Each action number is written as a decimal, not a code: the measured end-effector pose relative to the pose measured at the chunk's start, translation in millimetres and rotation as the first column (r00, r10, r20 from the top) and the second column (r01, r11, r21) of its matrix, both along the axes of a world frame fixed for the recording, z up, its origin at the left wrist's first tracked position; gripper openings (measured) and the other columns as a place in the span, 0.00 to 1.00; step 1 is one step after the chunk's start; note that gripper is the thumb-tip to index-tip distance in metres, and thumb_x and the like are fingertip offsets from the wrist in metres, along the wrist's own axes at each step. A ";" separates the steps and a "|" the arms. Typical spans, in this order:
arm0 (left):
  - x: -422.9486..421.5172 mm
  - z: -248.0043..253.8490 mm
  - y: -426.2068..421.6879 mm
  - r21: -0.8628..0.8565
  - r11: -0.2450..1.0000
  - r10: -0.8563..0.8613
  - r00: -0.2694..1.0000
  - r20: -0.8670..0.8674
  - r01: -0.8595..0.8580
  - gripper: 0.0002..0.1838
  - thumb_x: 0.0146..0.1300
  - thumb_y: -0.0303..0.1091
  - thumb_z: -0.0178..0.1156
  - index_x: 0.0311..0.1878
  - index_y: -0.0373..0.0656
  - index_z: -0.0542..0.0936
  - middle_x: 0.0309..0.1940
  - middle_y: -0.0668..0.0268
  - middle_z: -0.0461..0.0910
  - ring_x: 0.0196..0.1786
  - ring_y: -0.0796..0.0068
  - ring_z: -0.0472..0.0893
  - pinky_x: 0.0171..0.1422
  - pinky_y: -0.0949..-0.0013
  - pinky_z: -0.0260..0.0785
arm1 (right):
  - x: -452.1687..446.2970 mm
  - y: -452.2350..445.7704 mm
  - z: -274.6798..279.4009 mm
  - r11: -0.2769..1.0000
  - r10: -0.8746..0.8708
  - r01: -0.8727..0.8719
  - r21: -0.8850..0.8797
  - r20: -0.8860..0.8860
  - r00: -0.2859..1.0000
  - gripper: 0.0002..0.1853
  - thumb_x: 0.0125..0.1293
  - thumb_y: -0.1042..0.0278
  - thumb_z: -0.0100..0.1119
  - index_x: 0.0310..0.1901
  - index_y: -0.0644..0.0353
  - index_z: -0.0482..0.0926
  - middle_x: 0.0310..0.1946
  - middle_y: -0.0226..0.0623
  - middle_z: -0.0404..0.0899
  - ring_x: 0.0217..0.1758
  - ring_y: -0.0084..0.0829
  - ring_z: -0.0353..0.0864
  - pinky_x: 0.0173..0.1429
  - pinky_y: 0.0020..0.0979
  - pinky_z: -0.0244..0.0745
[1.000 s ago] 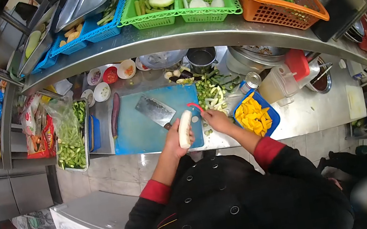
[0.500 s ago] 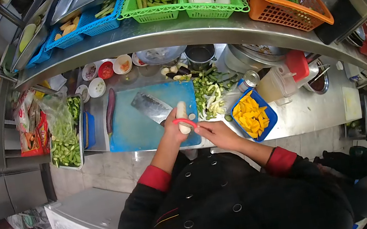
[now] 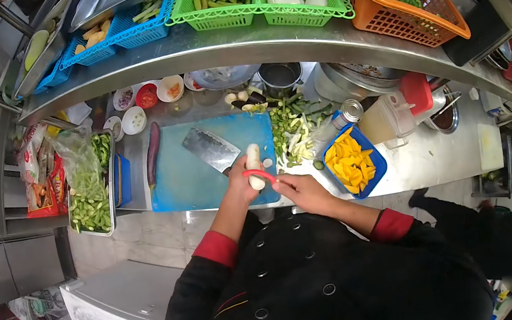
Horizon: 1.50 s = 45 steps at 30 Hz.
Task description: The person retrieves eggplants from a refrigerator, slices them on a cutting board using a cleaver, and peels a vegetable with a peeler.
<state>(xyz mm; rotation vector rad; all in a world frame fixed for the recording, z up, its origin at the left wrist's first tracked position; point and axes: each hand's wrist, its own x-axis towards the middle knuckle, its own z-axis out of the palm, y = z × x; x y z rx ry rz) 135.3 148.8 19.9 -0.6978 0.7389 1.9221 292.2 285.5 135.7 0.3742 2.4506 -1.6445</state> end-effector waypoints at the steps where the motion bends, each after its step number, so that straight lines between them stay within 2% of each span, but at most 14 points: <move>1: -0.5 10.0 2.6 -0.052 0.999 0.003 0.999 0.049 -0.001 0.16 0.76 0.43 0.49 0.57 0.42 0.75 0.35 0.59 0.77 0.30 0.64 0.79 0.31 0.63 0.78 | 1.9 1.5 3.3 1.000 0.019 -0.020 0.023 0.003 1.000 0.18 0.76 0.50 0.54 0.51 0.57 0.81 0.31 0.47 0.81 0.34 0.46 0.83 0.41 0.40 0.74; 7: 14.7 80.4 9.6 -0.073 0.995 -0.064 0.998 -0.003 0.064 0.15 0.78 0.43 0.46 0.54 0.43 0.75 0.35 0.58 0.78 0.31 0.68 0.78 0.31 0.64 0.76 | -17.5 11.6 -23.1 0.999 0.008 -0.007 0.043 -0.032 0.999 0.19 0.76 0.50 0.53 0.49 0.57 0.82 0.30 0.48 0.81 0.33 0.48 0.82 0.40 0.41 0.75; 10: 12.0 16.5 -11.6 0.073 0.966 -0.244 0.968 -0.055 0.248 0.16 0.79 0.45 0.45 0.55 0.44 0.74 0.36 0.60 0.78 0.32 0.69 0.78 0.29 0.66 0.73 | -59.6 34.9 -93.3 0.977 -0.165 0.170 0.131 -0.044 0.985 0.22 0.75 0.46 0.53 0.48 0.58 0.83 0.33 0.50 0.84 0.36 0.50 0.85 0.42 0.45 0.77; 13: 18.0 39.8 -1.6 -0.042 0.964 -0.268 0.955 -0.131 0.264 0.17 0.80 0.46 0.44 0.55 0.44 0.74 0.34 0.62 0.78 0.30 0.70 0.77 0.27 0.68 0.70 | -60.2 38.3 -107.0 0.960 -0.272 0.270 0.070 0.025 0.962 0.25 0.75 0.43 0.52 0.49 0.60 0.83 0.35 0.50 0.85 0.40 0.52 0.85 0.45 0.46 0.77; 16: 9.3 22.2 -2.3 -0.033 0.980 -0.196 0.975 -0.103 0.194 0.18 0.80 0.48 0.45 0.56 0.43 0.75 0.36 0.62 0.79 0.31 0.70 0.78 0.27 0.68 0.71 | -36.6 25.8 -70.5 0.972 -0.236 0.235 0.016 0.074 0.969 0.26 0.76 0.43 0.51 0.52 0.61 0.81 0.36 0.49 0.85 0.43 0.52 0.85 0.47 0.44 0.77; 18: 1.6 20.3 -0.4 -0.040 0.978 -0.207 0.970 -0.125 0.203 0.19 0.80 0.49 0.45 0.53 0.43 0.75 0.29 0.62 0.77 0.26 0.69 0.76 0.25 0.64 0.72 | -17.8 11.0 -39.3 0.982 -0.171 0.171 -0.084 0.014 0.985 0.22 0.77 0.47 0.53 0.49 0.61 0.81 0.30 0.39 0.81 0.33 0.31 0.79 0.43 0.32 0.74; 22: 1.9 37.9 18.7 -0.211 0.977 -0.044 0.993 -0.110 0.020 0.17 0.79 0.49 0.46 0.52 0.46 0.75 0.28 0.63 0.75 0.25 0.68 0.75 0.25 0.63 0.72 | -0.8 8.6 6.6 0.998 0.004 0.002 -0.062 0.102 0.995 0.22 0.77 0.47 0.53 0.52 0.60 0.81 0.33 0.48 0.82 0.37 0.45 0.83 0.45 0.39 0.74; 24: -3.0 25.0 15.3 -0.098 0.993 -0.079 0.987 -0.137 0.066 0.20 0.79 0.52 0.48 0.63 0.50 0.74 0.45 0.59 0.79 0.42 0.55 0.81 0.43 0.49 0.79 | -1.6 12.2 7.3 0.999 0.029 -0.028 -0.038 0.036 0.999 0.20 0.76 0.49 0.54 0.52 0.59 0.81 0.31 0.46 0.81 0.34 0.43 0.81 0.42 0.38 0.74; 27: -0.9 38.3 17.1 -0.095 0.995 -0.023 0.998 -0.063 0.017 0.19 0.78 0.53 0.48 0.59 0.51 0.76 0.40 0.61 0.78 0.38 0.59 0.80 0.36 0.54 0.77 | -9.3 15.8 2.4 0.999 0.012 -0.014 -0.035 -0.044 0.999 0.19 0.76 0.50 0.54 0.50 0.58 0.82 0.29 0.46 0.81 0.32 0.43 0.81 0.41 0.39 0.73; 30: 4.4 25.4 8.7 0.104 0.980 -0.171 0.985 0.002 0.170 0.19 0.79 0.54 0.48 0.52 0.50 0.76 0.33 0.63 0.76 0.31 0.64 0.77 0.28 0.60 0.70 | -36.2 30.7 -43.5 0.998 -0.043 0.046 0.043 -0.081 0.996 0.20 0.77 0.50 0.54 0.49 0.62 0.83 0.32 0.45 0.83 0.33 0.38 0.81 0.43 0.36 0.75; 33: 26.1 24.6 9.5 0.030 0.957 -0.288 0.957 -0.017 0.289 0.21 0.79 0.54 0.46 0.47 0.45 0.75 0.27 0.63 0.74 0.25 0.69 0.74 0.26 0.67 0.64 | -68.1 59.8 -122.9 0.968 -0.176 0.192 0.163 -0.107 0.979 0.25 0.77 0.45 0.50 0.49 0.62 0.83 0.33 0.48 0.85 0.38 0.46 0.85 0.46 0.40 0.77; 38: 20.7 8.5 15.6 0.095 0.965 -0.245 0.970 0.005 0.243 0.22 0.79 0.56 0.46 0.48 0.45 0.75 0.31 0.62 0.76 0.30 0.67 0.76 0.27 0.66 0.67 | -32.4 49.7 -75.2 0.966 -0.184 0.191 0.176 -0.054 0.981 0.25 0.77 0.44 0.50 0.54 0.60 0.82 0.32 0.45 0.84 0.36 0.41 0.84 0.45 0.38 0.76; 40: 16.5 22.1 21.3 -0.046 0.987 -0.159 0.983 -0.087 0.155 0.22 0.79 0.56 0.47 0.51 0.45 0.75 0.34 0.62 0.77 0.30 0.66 0.77 0.28 0.66 0.69 | -13.7 32.9 -22.3 0.987 -0.156 0.158 -0.025 0.070 0.985 0.24 0.77 0.46 0.51 0.52 0.62 0.82 0.39 0.52 0.85 0.43 0.52 0.84 0.49 0.41 0.77; 45: -2.3 -7.5 33.1 -0.038 0.996 -0.087 0.987 -0.132 0.083 0.21 0.79 0.54 0.48 0.54 0.45 0.74 0.34 0.60 0.77 0.32 0.62 0.78 0.34 0.58 0.75 | 8.0 15.0 17.0 0.997 -0.073 0.074 -0.020 0.073 0.995 0.22 0.78 0.48 0.52 0.52 0.60 0.81 0.37 0.51 0.84 0.39 0.50 0.83 0.46 0.41 0.76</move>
